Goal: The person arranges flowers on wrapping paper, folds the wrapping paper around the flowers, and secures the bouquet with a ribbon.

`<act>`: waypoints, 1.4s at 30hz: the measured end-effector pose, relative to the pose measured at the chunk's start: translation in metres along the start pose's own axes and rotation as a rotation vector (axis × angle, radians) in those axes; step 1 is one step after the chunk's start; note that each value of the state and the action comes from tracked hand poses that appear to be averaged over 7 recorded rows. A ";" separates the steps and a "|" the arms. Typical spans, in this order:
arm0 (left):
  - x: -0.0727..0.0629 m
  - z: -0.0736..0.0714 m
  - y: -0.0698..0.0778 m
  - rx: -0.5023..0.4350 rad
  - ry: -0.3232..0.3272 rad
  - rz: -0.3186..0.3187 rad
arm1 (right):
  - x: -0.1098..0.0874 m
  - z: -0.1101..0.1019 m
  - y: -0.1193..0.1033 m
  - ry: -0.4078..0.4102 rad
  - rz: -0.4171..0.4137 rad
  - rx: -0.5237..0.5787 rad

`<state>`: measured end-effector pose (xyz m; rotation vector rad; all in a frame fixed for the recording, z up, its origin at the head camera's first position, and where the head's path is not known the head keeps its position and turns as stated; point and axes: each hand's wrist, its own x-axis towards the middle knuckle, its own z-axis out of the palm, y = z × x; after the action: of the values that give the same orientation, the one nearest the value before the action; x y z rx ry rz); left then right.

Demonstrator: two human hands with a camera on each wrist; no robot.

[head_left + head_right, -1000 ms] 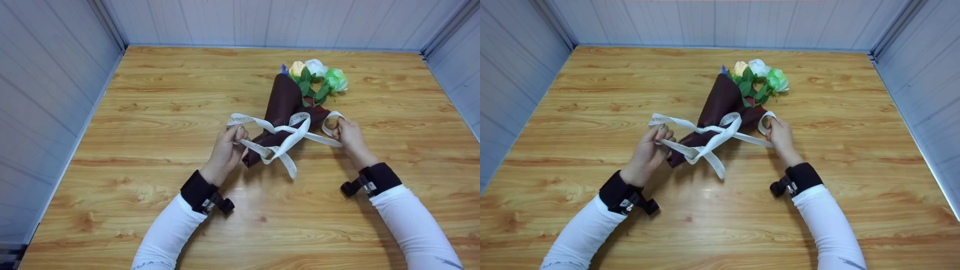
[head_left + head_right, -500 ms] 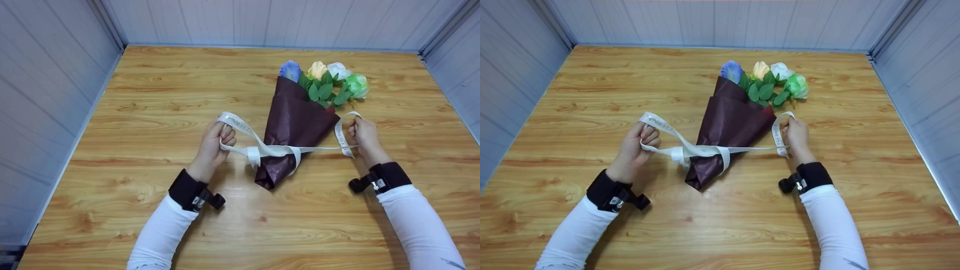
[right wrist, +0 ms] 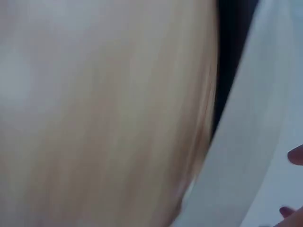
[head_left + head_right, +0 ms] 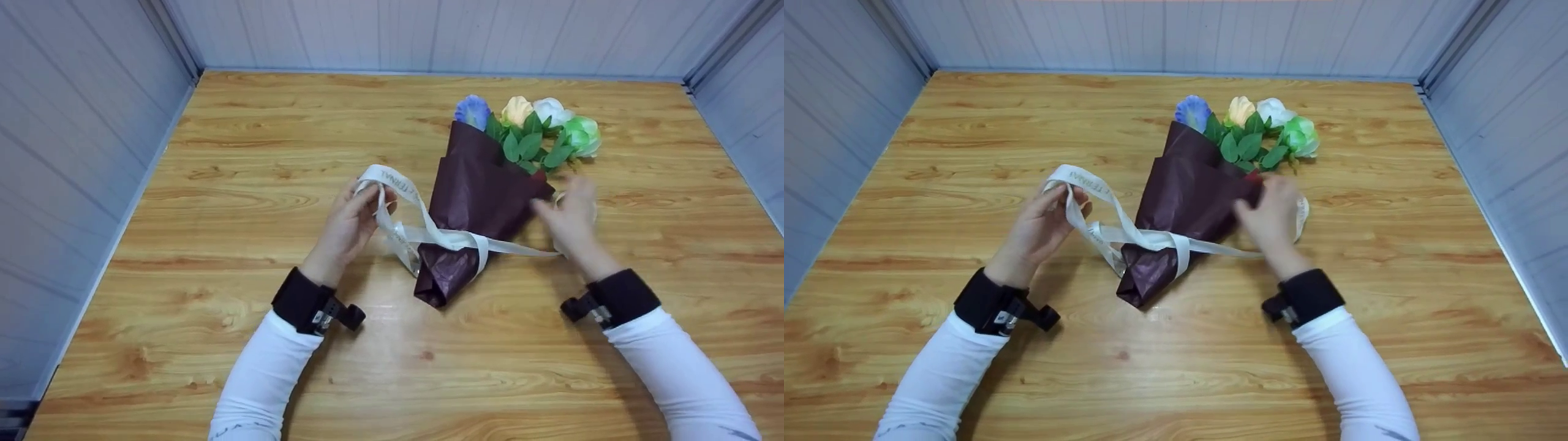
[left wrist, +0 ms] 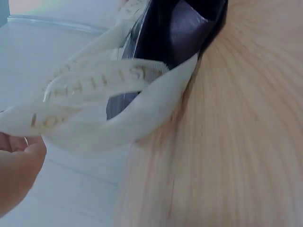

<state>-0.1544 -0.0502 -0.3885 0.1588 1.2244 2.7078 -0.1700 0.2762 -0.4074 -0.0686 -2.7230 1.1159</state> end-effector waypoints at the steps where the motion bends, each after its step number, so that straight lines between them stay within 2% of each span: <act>1: 0.001 0.003 -0.002 0.021 -0.021 -0.002 | -0.004 0.008 -0.008 -0.042 -0.091 -0.014; 3: 0.002 0.007 -0.005 0.115 -0.083 -0.012 | -0.014 0.022 -0.021 -0.178 -0.236 -0.048; 5: 0.003 0.009 -0.009 0.275 -0.152 -0.032 | -0.023 0.032 -0.031 -0.317 -0.313 -0.084; 7: 0.003 0.009 -0.012 0.499 -0.205 -0.048 | -0.029 0.037 -0.037 -0.390 -0.365 -0.123; 9: 0.003 0.006 -0.015 0.751 -0.242 -0.076 | -0.033 0.037 -0.039 -0.410 -0.396 -0.133; 11: 0.002 0.002 -0.017 0.961 -0.289 -0.126 | -0.034 0.036 -0.039 -0.409 -0.381 -0.092; 13: 0.001 -0.002 -0.018 1.162 -0.339 -0.169 | -0.033 0.033 -0.038 -0.406 -0.317 0.002; 15: 0.001 -0.005 -0.018 1.286 -0.382 -0.189 | -0.033 0.029 -0.036 -0.394 -0.237 0.122; 17: 0.000 -0.007 -0.016 1.376 -0.379 -0.206 | -0.032 0.025 -0.034 -0.378 -0.173 0.235; 21: 0.001 -0.006 -0.015 1.493 -0.331 -0.256 | -0.032 0.017 -0.029 -0.318 -0.099 0.383; 23: 0.002 -0.002 -0.017 1.544 -0.345 -0.280 | -0.031 0.015 -0.028 -0.283 -0.082 0.431; 25: 0.002 0.001 -0.021 1.630 -0.379 -0.252 | -0.031 0.014 -0.026 -0.253 -0.074 0.470; 28: 0.002 0.006 -0.026 1.740 -0.408 -0.201 | -0.031 0.014 -0.024 -0.219 -0.074 0.497; 30: 0.001 0.005 -0.027 1.803 -0.385 -0.210 | -0.031 0.014 -0.022 -0.172 -0.066 0.495; 32: 0.001 0.001 -0.025 1.822 -0.339 -0.255 | -0.029 0.013 -0.019 -0.102 -0.050 0.486; 35: 0.001 -0.011 -0.014 1.794 -0.246 -0.324 | -0.025 0.009 -0.011 0.003 0.022 0.474; 37: 0.002 -0.020 -0.003 1.760 -0.179 -0.309 | -0.022 0.006 -0.006 0.055 0.073 0.482; 39: 0.002 -0.027 0.007 1.676 -0.104 -0.270 | -0.020 0.003 -0.004 0.080 0.111 0.493; 42: 0.001 -0.030 0.020 1.466 0.008 -0.137 | -0.022 0.001 -0.006 0.106 0.092 0.459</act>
<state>-0.1626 -0.0854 -0.3932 0.1968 2.7317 1.1738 -0.1483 0.2693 -0.4075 -0.1792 -2.3274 1.6804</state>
